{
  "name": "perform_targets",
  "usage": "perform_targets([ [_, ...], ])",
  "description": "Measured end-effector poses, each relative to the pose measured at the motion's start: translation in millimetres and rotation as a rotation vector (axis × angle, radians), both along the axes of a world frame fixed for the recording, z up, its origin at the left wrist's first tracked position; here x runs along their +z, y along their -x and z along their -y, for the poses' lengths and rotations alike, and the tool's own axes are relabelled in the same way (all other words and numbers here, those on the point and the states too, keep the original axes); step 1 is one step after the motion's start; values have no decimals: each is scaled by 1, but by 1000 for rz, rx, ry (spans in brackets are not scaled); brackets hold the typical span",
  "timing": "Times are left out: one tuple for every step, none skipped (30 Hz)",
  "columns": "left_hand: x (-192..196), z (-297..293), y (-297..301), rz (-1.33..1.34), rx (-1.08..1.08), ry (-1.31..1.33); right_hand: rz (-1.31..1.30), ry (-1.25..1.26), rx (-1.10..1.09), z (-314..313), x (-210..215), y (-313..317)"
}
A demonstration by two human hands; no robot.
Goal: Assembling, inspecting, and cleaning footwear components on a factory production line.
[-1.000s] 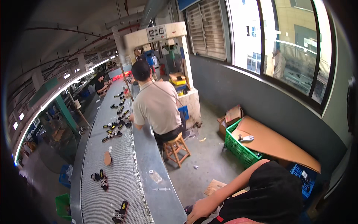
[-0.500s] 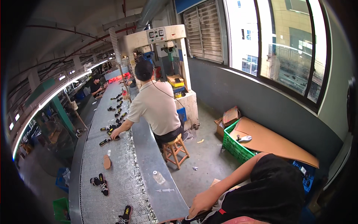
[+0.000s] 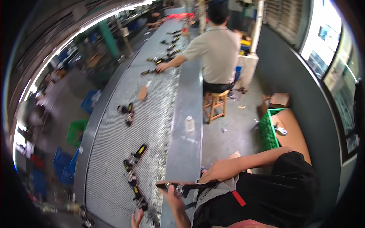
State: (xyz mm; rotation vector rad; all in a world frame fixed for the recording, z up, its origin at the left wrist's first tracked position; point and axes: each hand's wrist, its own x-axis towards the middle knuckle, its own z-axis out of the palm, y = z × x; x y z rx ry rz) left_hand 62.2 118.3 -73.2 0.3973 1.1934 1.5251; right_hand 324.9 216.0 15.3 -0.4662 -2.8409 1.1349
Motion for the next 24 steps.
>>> perform_targets([
  [-4, -1, -2, 15, 94, -70, 84, -25, -19, -2, 2, 8],
  [3, 0, -2, -11, 130, -76, 67, -9, 20, -4, -3, 21],
  [8, 7, -6, -28, 163, -83, -23, -66, 66, -6, -6, 32],
  [12, 17, 0, -41, 164, -62, -114, -123, 103, -6, -7, 37],
  [16, 26, 8, -55, 164, -43, -122, -113, 130, -4, -5, 36],
  [7, 39, 11, -195, 185, -86, -105, -96, 188, -3, 0, 33],
  [6, 48, 10, -200, 205, -72, -87, -78, 244, -2, 2, 29],
  [10, 52, 4, -239, 302, -81, -86, -60, 276, -5, 1, 32],
  [17, 54, -5, -267, 397, -80, -134, -63, 292, -7, -4, 35],
  [30, 52, -9, -176, 439, 34, -181, -57, 309, -9, -7, 39],
  [25, 50, -6, -115, 432, -41, -207, -57, 305, -11, -7, 51],
  [17, 59, -3, -149, 386, -117, -211, -36, 334, -8, -9, 63],
  [12, 61, 11, -109, 326, -101, -212, -71, 361, -14, -5, 66],
  [-7, 66, 16, -157, 394, -183, -210, -78, 400, -10, 3, 70],
  [-6, 76, 20, -237, 363, -159, -21, -59, 389, -5, 12, 68],
  [-9, 88, 23, -135, 353, -155, -114, -80, 389, -3, 11, 64],
  [12, 79, 11, -118, 459, -190, -16, -151, 399, -1, 17, 64],
  [10, 83, 8, -123, 489, -140, 35, -182, 405, 2, 17, 68],
  [13, 89, 8, -130, 501, -109, 39, -120, 434, 8, 16, 82],
  [18, 90, 3, -132, 532, -90, 18, -72, 398, 9, 11, 96],
  [23, 88, 1, -136, 551, -86, -5, -37, 348, 10, 7, 104],
  [17, 93, 3, -79, 543, -51, -116, -77, 364, 14, -3, 109],
  [17, 97, 1, -75, 559, -32, -110, -59, 380, 15, -2, 107],
  [18, 101, 2, -74, 541, -26, -77, -84, 426, 14, 3, 102],
])
